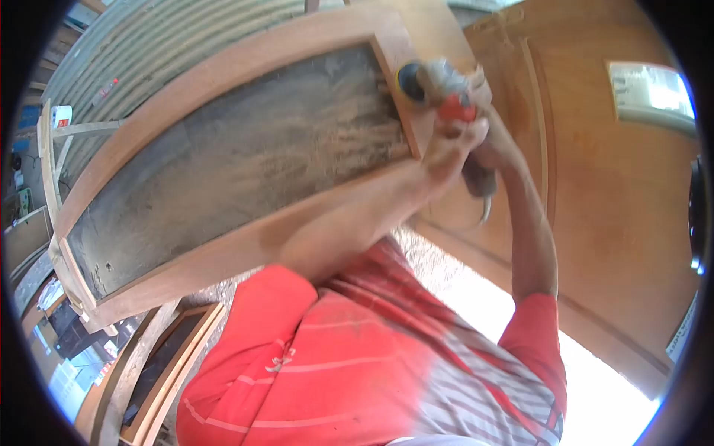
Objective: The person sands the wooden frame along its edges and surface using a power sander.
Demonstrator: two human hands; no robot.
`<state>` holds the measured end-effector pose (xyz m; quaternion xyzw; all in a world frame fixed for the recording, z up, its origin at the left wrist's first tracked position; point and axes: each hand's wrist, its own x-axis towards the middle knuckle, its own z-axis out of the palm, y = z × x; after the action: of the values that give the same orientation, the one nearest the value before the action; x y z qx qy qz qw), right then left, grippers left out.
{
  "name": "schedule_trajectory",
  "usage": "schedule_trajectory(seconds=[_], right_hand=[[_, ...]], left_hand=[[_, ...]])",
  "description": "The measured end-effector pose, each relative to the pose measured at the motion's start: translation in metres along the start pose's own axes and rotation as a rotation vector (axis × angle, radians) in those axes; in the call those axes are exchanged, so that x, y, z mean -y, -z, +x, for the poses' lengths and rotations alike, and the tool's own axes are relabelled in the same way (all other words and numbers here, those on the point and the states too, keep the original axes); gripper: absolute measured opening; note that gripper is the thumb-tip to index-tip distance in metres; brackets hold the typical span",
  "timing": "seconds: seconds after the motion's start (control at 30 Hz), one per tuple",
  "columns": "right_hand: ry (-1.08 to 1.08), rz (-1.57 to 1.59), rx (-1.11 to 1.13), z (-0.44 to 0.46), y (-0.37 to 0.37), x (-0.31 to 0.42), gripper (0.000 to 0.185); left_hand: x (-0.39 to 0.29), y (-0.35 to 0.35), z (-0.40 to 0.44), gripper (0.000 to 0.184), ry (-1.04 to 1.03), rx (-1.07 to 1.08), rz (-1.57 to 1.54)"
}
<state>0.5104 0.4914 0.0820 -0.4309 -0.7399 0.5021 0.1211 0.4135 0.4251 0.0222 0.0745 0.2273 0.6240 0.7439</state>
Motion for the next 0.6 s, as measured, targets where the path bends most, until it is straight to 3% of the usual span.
schedule_trajectory(seconds=[0.1,0.13,0.17,0.27,0.37,0.47,0.57,0.6], right_hand=[[-0.273,0.069,-0.054,-0.002,0.006,0.012,0.029],[-0.072,0.103,-0.012,-0.01,0.006,0.009,0.032],[-0.1,0.086,-0.032,-0.015,0.004,0.01,0.032],[-0.263,0.107,-0.079,-0.037,-0.013,0.011,0.037],[-0.314,0.038,-0.123,-0.045,-0.007,0.009,0.04],[-0.283,-0.01,-0.096,-0.068,-0.021,0.022,0.04],[-0.372,0.02,-0.181,-0.083,-0.026,0.013,0.042],[-0.342,0.052,-0.188,-0.092,-0.032,0.013,0.042]], left_hand=[[-0.001,-0.013,-0.01,0.038,0.079,-0.039,-0.017],[0.004,-0.018,-0.023,0.038,-0.029,-0.04,0.033],[0.006,-0.021,-0.027,0.039,-0.139,-0.05,0.079],[0.003,-0.014,-0.047,0.055,-0.001,0.037,0.143],[-0.001,-0.012,-0.044,0.054,0.195,0.12,0.195],[0.023,-0.018,-0.07,0.049,-0.007,0.032,0.139],[0.02,-0.008,-0.072,0.047,0.24,0.116,0.199],[0.027,-0.006,-0.079,0.046,0.226,0.126,0.191]])
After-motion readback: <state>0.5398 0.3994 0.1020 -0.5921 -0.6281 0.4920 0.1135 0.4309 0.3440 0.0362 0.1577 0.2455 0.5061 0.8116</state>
